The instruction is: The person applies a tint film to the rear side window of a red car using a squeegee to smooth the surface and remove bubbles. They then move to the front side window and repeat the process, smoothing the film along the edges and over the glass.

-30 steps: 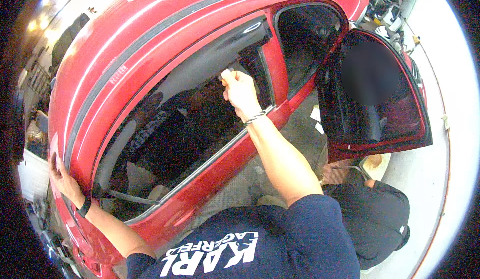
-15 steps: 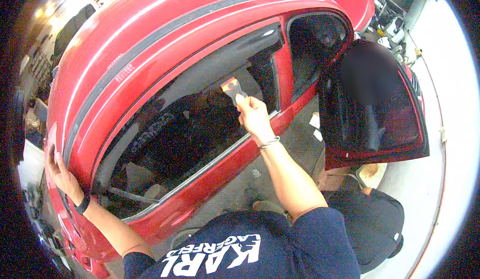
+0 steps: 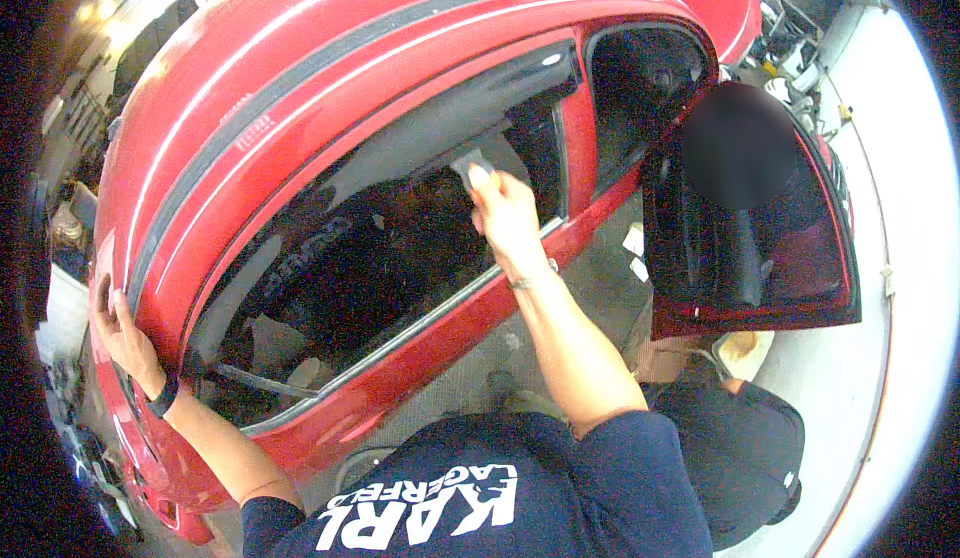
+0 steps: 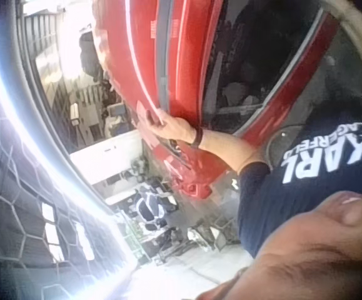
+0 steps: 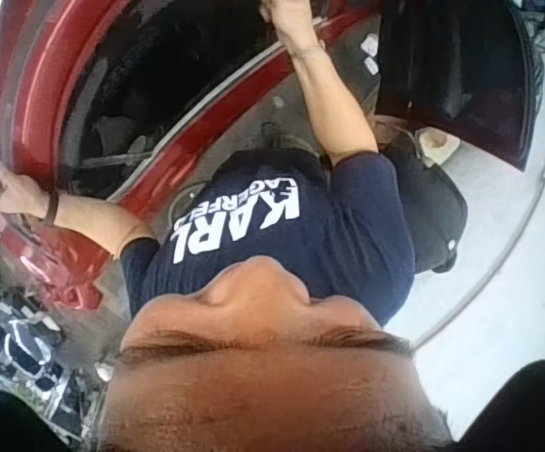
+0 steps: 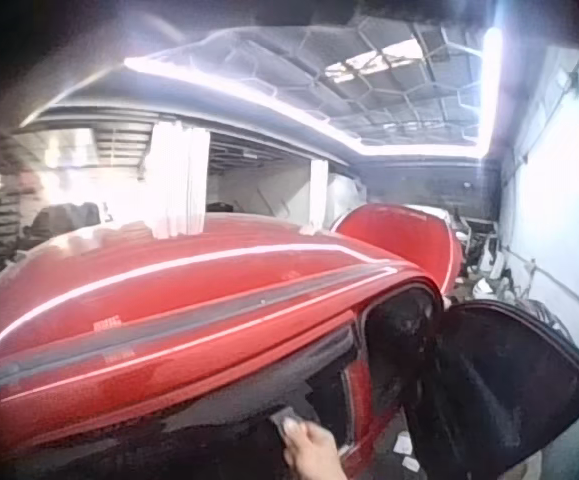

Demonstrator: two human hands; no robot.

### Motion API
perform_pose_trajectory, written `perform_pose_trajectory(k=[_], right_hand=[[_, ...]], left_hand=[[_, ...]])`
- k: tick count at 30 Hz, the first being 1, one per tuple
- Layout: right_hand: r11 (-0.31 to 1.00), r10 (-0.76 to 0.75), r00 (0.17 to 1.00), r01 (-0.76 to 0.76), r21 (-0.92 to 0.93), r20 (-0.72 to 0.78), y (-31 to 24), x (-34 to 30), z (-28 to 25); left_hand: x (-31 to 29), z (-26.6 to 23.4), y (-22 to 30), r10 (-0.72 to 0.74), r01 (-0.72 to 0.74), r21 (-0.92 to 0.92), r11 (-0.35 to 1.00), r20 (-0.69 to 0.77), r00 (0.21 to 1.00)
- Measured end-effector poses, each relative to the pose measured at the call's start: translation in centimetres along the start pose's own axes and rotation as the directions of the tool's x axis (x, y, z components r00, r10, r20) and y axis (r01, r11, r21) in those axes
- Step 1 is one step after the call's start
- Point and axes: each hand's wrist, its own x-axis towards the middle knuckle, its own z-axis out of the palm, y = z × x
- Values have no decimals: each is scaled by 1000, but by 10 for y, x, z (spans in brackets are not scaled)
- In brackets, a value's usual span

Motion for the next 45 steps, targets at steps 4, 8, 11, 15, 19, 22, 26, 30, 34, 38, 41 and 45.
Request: perform_pose_trajectory(k=[4,8,11,15,19,22,26,30,34,38,41,45], right_hand=[[998,2,999,-4,68,37,-5,12,22],[995,94,996,-94,-36,-7,16,-15,-16],[997,1,1000,0,-72,22,-11,-7,13],[999,-16,997,19,-37,80,-8,-3,21],[994,83,997,-83,-68,2,13,-33,-5],[1000,14,999,-15,26,50,-4,-13,19],[997,-17,998,13,74,64,-18,-9,42],[998,46,997,-49,-49,-54,-5,-43,14],[997,-34,999,33,64,20,-32,-29,58],[998,-3,1000,2,58,20,-22,-33,57],[996,70,996,-72,-47,-58,4,-62,24],[999,-19,999,18,30,40,-24,-40,62]], left_hand=[[0,-10,5,-25,23,-58,998,-27,999],[3,5,4,15,-17,-80,997,-19,1000],[3,-2,7,41,-42,-57,998,-20,999],[5,-14,7,3,-8,-92,996,-48,999],[6,-1,15,3,-6,-117,993,-27,1000],[11,-10,18,45,-46,-7,999,-29,999],[10,-19,24,12,-13,-13,1000,-48,999],[13,-9,36,-1,-6,-105,994,-66,998],[19,-25,37,27,-28,-12,1000,-76,997],[16,-27,31,53,-60,-68,996,-100,994],[12,-19,39,74,-75,2,997,-86,994],[15,-26,32,86,-85,10,996,-112,990]])
